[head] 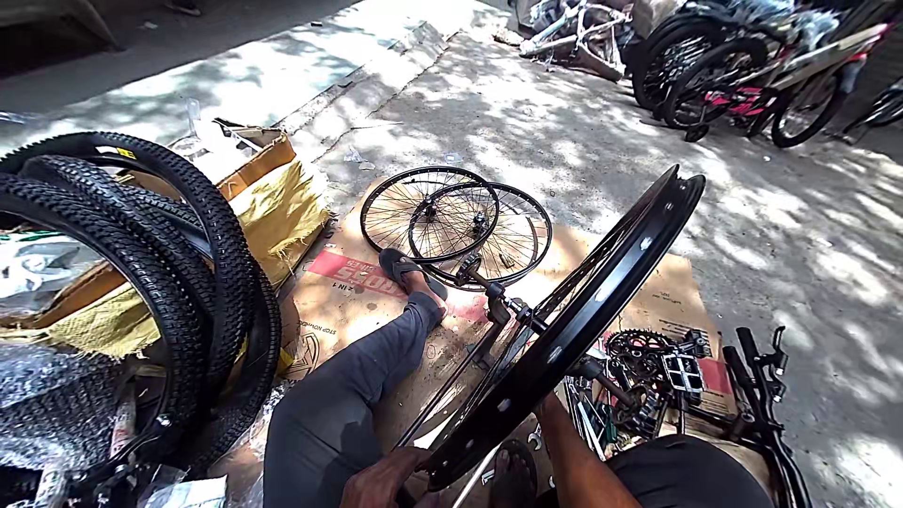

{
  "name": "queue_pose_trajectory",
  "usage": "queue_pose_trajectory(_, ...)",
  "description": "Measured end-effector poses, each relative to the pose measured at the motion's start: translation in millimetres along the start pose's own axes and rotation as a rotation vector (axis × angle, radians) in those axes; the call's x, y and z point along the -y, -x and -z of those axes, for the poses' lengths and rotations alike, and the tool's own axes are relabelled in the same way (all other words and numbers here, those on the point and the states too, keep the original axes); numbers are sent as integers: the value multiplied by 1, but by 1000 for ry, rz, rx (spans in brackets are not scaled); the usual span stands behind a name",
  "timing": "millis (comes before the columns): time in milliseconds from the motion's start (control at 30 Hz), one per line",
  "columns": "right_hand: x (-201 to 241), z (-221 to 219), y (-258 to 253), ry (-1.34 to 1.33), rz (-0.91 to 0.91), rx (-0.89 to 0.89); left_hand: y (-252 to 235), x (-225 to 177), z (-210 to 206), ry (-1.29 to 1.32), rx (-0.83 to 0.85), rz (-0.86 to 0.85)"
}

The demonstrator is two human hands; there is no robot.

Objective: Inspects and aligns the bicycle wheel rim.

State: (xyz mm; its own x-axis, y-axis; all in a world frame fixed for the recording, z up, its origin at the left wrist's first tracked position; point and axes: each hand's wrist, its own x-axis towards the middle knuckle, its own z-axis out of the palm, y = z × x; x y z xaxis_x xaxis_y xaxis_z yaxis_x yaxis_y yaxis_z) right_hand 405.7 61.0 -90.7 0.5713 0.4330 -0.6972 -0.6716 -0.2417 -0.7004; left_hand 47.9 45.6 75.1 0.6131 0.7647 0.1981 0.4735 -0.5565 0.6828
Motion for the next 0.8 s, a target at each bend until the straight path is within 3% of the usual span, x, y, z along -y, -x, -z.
queue_pose_trajectory(233,-11,11,-32,102,20,58,1,0,0,-32,-4,-4)
queue_pose_trajectory(800,-1,1,-14,107,-9,3,1,2,-3,-54,-18,-3)
